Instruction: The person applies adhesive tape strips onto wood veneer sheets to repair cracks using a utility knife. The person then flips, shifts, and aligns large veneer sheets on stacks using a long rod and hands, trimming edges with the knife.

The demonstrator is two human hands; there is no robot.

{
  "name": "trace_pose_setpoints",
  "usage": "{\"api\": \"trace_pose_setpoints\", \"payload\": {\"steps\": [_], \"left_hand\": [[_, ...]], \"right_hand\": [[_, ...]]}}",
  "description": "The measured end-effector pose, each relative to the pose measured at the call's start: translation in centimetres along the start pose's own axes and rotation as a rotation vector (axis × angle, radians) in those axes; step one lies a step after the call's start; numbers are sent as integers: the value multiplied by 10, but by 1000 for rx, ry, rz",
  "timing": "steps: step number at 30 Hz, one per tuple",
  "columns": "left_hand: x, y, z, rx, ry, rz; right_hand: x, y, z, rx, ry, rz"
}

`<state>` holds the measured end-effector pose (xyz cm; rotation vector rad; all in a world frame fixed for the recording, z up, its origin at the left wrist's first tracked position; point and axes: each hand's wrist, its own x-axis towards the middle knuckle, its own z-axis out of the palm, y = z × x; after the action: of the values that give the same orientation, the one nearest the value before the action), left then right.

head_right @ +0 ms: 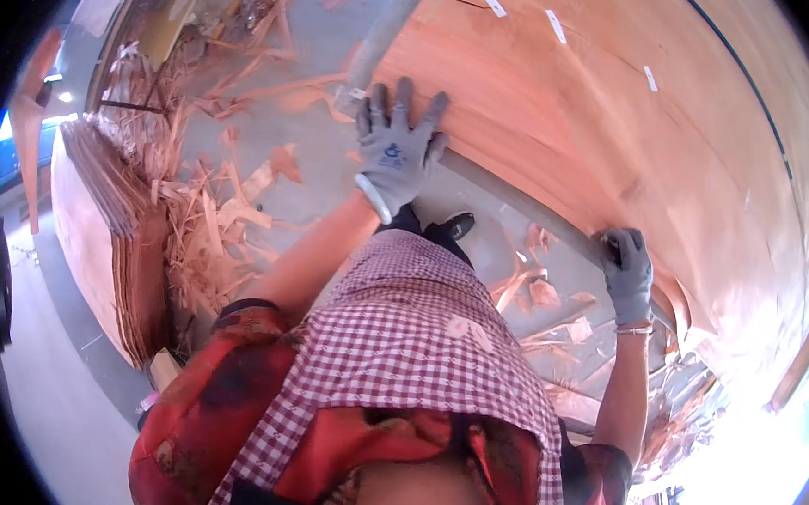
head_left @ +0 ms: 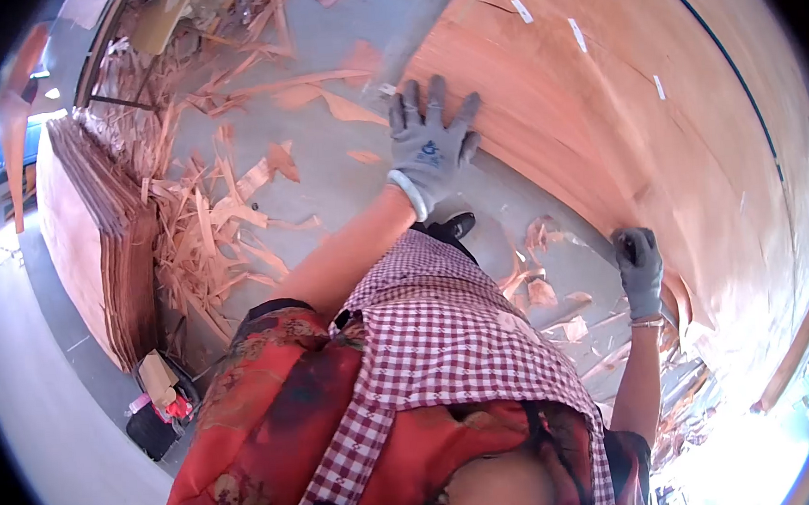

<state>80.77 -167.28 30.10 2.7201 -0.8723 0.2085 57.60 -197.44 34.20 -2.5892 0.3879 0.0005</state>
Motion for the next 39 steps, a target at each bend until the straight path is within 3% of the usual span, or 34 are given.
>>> {"api": "trace_pose_setpoints", "payload": {"steps": [3,6,9,24,30,33,36,39], "left_hand": [[-1,1,1,-5,-18,-1],[0,3,2,-2,-16,6],[0,-2,-2,-5,-7,1],[0,-6,-2,-101,-15,-22],[1,-5,-1,-77,-49,-23],[2,-7,-7,-93,-41,-9],[5,-11,-5,-137,-12,-19],[7,-16,-6,-157,-16,-38]], "right_hand": [[29,-26,-7,138,92,57],[71,-76,-5,279,73,247],[101,-68,31,264,96,83],[119,-58,49,269,5,160],[118,-78,34,96,145,67],[120,-95,23,201,94,57],[133,-134,28,730,-324,251],[160,-146,59,342,-457,40]]}}
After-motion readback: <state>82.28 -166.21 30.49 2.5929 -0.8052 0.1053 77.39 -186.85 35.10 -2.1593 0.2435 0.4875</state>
